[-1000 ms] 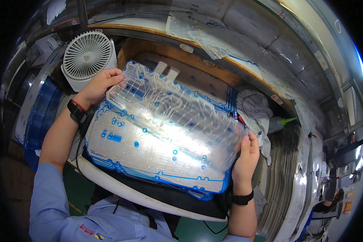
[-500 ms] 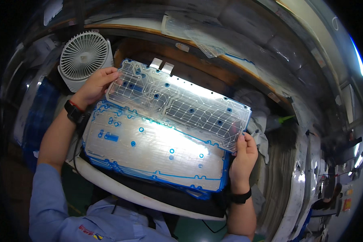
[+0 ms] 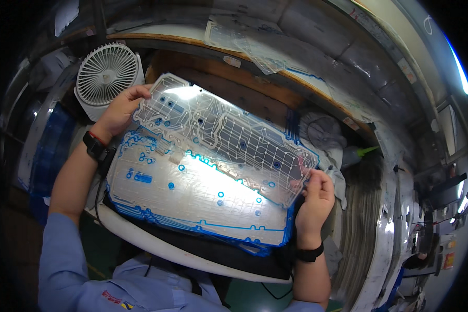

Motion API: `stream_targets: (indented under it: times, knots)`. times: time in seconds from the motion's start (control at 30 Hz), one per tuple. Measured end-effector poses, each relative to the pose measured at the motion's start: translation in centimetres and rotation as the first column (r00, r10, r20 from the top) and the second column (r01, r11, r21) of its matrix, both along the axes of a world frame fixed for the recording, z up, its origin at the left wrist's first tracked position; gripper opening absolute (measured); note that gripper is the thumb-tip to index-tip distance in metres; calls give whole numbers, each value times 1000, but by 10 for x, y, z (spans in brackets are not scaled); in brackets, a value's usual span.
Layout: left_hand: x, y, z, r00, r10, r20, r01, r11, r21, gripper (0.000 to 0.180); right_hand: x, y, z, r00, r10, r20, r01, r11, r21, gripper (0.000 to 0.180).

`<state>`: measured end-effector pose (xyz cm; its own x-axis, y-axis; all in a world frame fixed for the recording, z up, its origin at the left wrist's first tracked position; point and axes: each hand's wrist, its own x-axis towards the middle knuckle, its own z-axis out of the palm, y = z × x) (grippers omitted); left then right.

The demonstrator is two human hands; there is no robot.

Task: Cleaning transparent electronic membrane sheets using a liquid from a squeeze bottle and a cloth.

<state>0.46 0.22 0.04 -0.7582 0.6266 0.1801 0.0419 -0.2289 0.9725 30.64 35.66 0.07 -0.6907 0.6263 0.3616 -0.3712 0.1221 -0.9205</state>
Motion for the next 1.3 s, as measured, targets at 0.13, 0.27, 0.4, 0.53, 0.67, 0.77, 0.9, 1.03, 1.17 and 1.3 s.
stream_targets:
  times: [0.13, 0.27, 0.4, 0.53, 0.67, 0.77, 0.9, 1.03, 1.17, 1.3]
  knots:
    - [-3, -4, -1, 999, -48, 23, 49, 997, -59, 20, -3, -9, 8, 996, 19, 90, -23, 999, 41, 38]
    - [11, 3, 11, 998, -4, 65, 6, 1000, -21, 31, -3, -9, 7, 989, -4, 151, 0, 1000, 25, 46]
    - [25, 10, 21, 986, -93, 138, 91, 996, 20, 30, -2, -5, 5, 991, 32, 132, -29, 999, -23, 45]
    - [9, -2, 10, 989, -140, 39, 145, 947, -285, 25, -3, -4, 3, 993, 53, 104, -49, 998, -41, 44]
    - [14, 1, 13, 991, -107, 86, 125, 963, -241, 26, -3, -5, 3, 993, 82, 87, -77, 995, -57, 45]
    - [4, -5, 6, 986, -134, 98, 148, 976, -159, 28, -2, -4, 4, 989, 143, 41, -140, 987, -77, 45]
    - [-2, -7, 2, 990, -31, 137, 43, 996, -84, 32, -4, -4, 5, 994, 83, 65, -81, 996, -37, 43]
    - [5, 2, 7, 978, 91, 186, -75, 993, -92, 35, -5, -3, 3, 995, 63, 80, -63, 998, 6, 41]
    - [10, 8, 7, 968, 114, 222, -102, 993, -66, 38, -3, 1, 0, 993, 58, 101, -62, 997, 36, 38]
    - [4, 4, 5, 958, 160, 236, -131, 982, -136, 30, -4, 0, 0, 990, 43, 131, -51, 997, 55, 35]
